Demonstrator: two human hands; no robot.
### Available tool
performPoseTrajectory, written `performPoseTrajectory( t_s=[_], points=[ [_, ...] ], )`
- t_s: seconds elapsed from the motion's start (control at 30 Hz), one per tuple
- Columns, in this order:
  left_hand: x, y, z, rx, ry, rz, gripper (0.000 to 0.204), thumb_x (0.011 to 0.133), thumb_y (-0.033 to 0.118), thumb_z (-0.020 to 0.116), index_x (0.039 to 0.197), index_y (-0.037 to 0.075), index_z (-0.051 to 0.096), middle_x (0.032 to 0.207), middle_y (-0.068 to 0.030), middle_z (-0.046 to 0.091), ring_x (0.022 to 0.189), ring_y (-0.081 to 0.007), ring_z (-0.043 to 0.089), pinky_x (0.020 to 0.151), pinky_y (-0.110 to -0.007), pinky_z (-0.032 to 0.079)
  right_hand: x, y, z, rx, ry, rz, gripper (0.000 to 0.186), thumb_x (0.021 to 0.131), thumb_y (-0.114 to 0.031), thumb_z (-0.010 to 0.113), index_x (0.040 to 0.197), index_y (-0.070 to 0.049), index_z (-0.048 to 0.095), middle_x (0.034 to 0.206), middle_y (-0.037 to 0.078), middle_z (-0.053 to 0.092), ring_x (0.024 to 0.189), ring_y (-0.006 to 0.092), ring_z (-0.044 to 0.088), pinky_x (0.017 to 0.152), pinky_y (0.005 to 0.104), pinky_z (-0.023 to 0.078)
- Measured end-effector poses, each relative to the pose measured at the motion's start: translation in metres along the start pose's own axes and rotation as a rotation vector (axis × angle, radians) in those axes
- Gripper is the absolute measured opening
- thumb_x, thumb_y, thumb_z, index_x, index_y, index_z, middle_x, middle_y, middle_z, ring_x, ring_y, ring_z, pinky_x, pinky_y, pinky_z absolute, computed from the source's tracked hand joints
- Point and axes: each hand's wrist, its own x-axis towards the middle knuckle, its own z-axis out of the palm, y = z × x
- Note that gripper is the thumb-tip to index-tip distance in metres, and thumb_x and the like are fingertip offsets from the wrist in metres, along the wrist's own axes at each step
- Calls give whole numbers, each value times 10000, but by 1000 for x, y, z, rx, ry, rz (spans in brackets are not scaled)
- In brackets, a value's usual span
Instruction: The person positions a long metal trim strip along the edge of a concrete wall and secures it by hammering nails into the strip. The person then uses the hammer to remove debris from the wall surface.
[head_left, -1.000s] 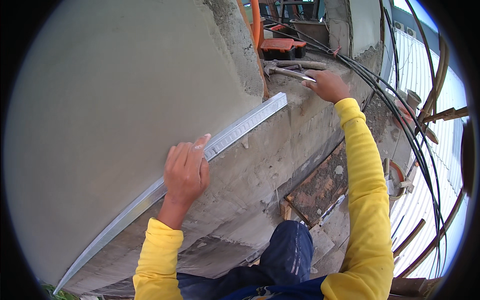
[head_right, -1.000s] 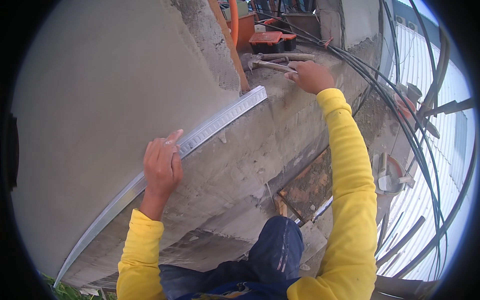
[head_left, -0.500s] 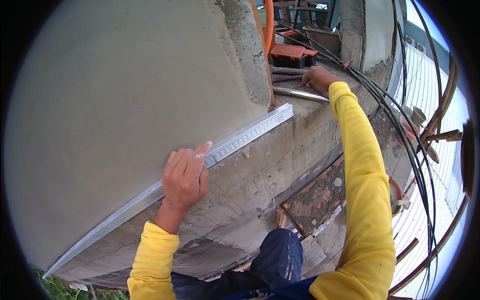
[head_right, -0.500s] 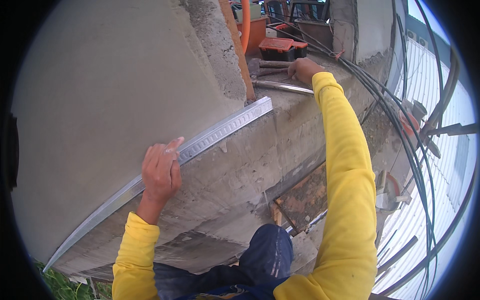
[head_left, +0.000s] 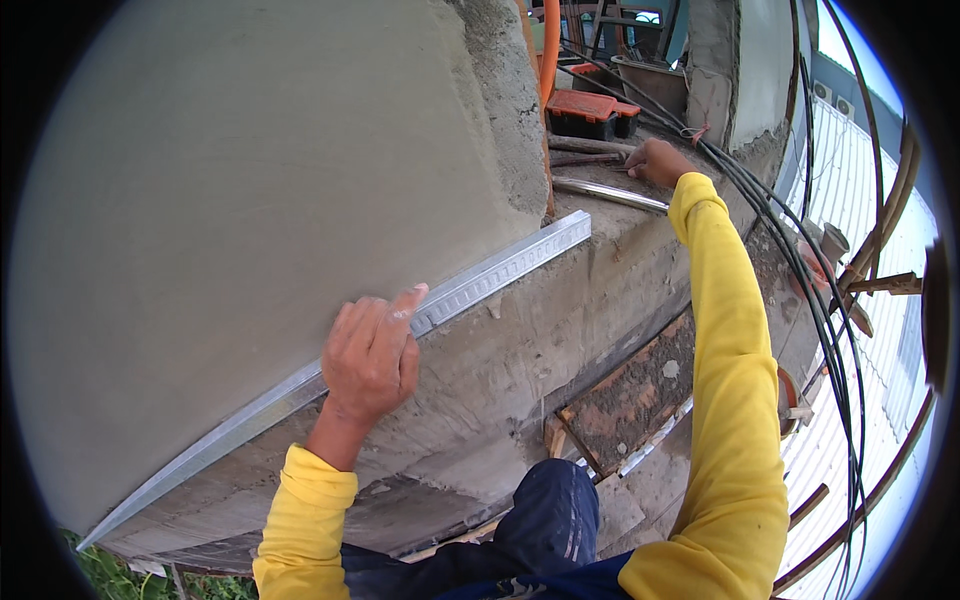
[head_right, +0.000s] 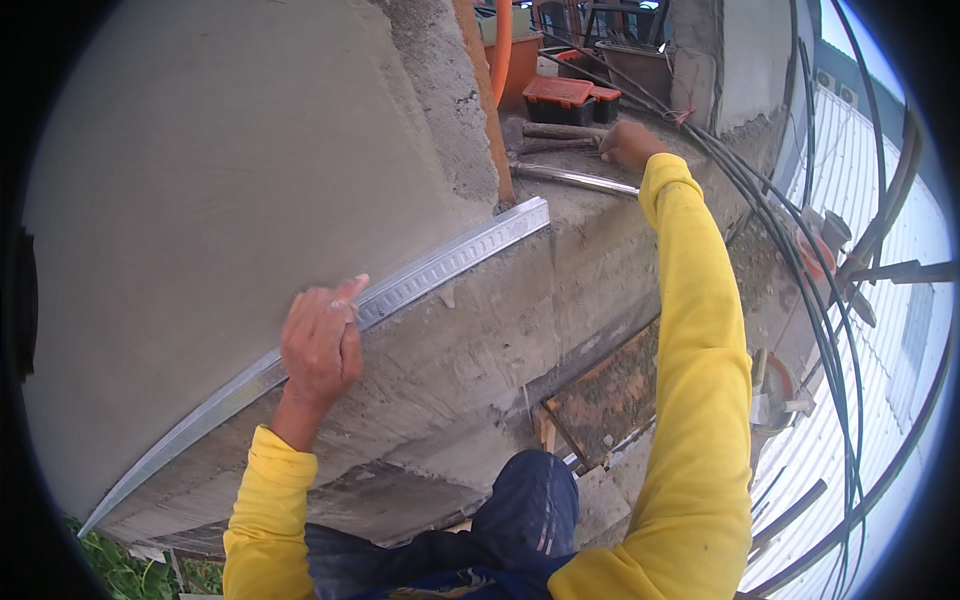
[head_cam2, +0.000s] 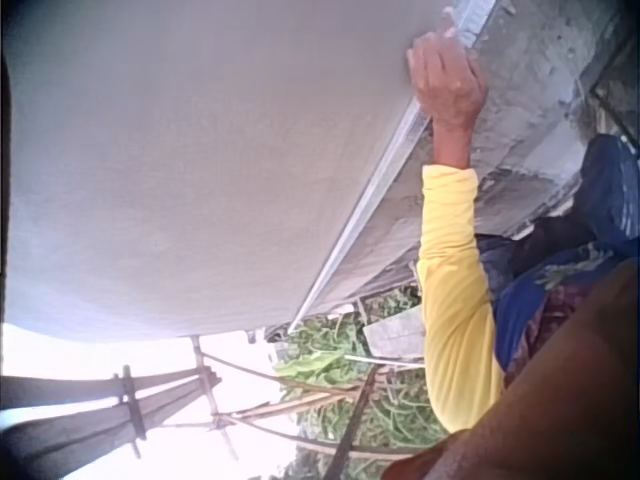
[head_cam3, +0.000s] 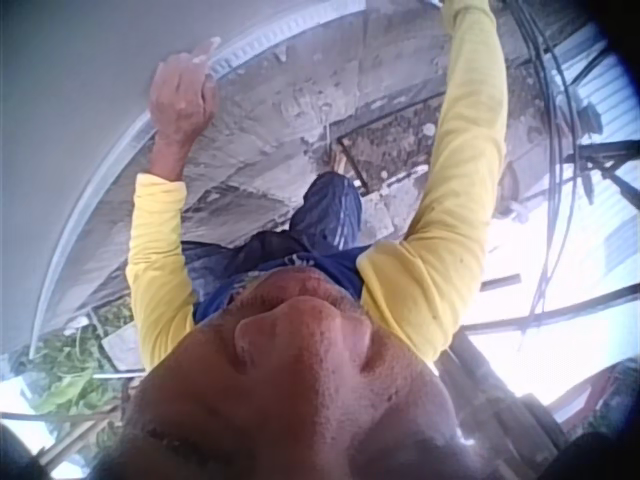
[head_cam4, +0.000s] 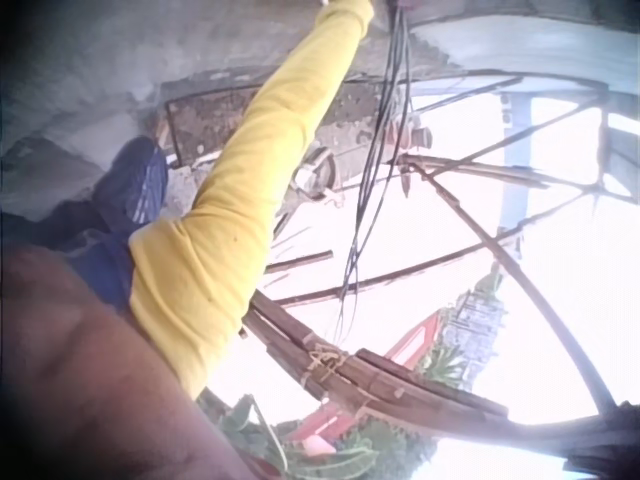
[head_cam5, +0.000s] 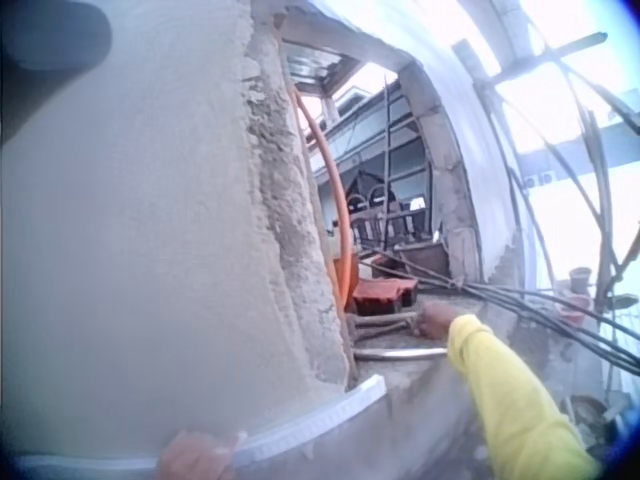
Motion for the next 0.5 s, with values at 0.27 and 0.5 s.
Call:
performPoseTrajectory(
  t_s=[0.27, 0.5],
  points=[
    [1, -1, -1, -22, 31, 5, 447, 826, -64, 608, 1258, -13, 710, 810, -107, 576, 708, -284, 564, 668, -394, 470, -11, 2, -9, -72, -45, 58, 179, 885, -145, 766, 1032, -52, 810, 1076, 223, 764, 1078, 386, 726, 956, 459, 542],
    [3, 4, 3, -34, 55, -31, 363, 901, -53, 634, 1253, -11, 716, 806, -106, 594, 698, -260, 562, 655, -371, 460, -36, -7, -11, -121, 504, 132, 231, 980, -248, 693, 1099, -61, 759, 1063, 210, 763, 1046, 402, 717, 909, 466, 543]
  ],
)
